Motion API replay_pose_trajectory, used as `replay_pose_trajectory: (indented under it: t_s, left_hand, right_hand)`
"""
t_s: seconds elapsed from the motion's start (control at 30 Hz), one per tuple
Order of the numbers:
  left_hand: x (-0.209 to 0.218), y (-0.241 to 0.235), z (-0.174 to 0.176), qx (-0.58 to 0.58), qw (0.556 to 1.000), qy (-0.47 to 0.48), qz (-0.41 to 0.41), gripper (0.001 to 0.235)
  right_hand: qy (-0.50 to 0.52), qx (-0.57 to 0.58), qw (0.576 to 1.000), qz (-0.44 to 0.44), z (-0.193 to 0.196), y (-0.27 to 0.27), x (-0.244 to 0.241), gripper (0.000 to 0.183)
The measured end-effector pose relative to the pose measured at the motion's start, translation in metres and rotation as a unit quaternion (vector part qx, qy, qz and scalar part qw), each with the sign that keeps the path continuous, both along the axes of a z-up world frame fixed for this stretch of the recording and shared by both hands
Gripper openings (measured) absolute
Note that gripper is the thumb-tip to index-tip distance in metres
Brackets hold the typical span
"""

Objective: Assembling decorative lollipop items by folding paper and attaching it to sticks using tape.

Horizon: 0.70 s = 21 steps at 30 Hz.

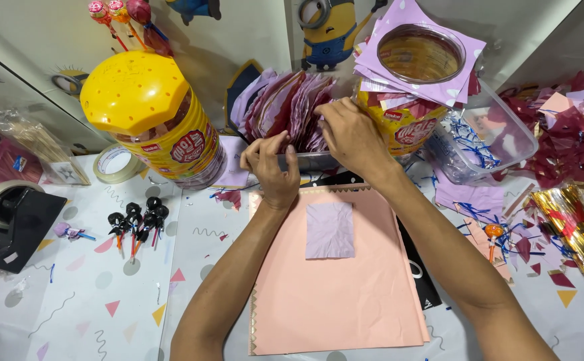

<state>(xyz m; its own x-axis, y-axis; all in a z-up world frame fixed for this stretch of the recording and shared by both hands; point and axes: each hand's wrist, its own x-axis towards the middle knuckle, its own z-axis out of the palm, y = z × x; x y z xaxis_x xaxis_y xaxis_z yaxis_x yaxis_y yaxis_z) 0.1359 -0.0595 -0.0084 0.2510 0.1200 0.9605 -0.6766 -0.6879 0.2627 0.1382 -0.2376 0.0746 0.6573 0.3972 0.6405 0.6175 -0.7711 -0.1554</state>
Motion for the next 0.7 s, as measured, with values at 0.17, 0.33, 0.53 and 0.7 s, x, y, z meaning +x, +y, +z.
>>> replay_pose_trajectory:
  t_s: [0.17,0.33,0.53,0.7]
  left_hand:
    - [-0.001,-0.002,-0.004,0.022,1.000,-0.007,-0.005,0.031]
    - [-0.007,-0.004,0.000,0.051,0.996,0.018,-0.066,0.040]
    - [0.009,0.005,-0.019,-0.044,0.997,-0.004,0.062,0.033]
    - [-0.007,-0.001,0.004,0.033,0.999,0.012,0.031,0.021]
  right_hand:
    - [0.016,-0.003,1.000,0.009,0.018,0.003,-0.016,0.048]
    - [-0.029,-0.073,0.997,0.027,0.001,-0.007,-0.001,0.039]
    - [-0.013,-0.051,0.999,0.006,-0.010,-0.008,0.006,0.023]
    - [0.028,0.021,0.999,0.005,0.010,0.001,-0.010,0.026]
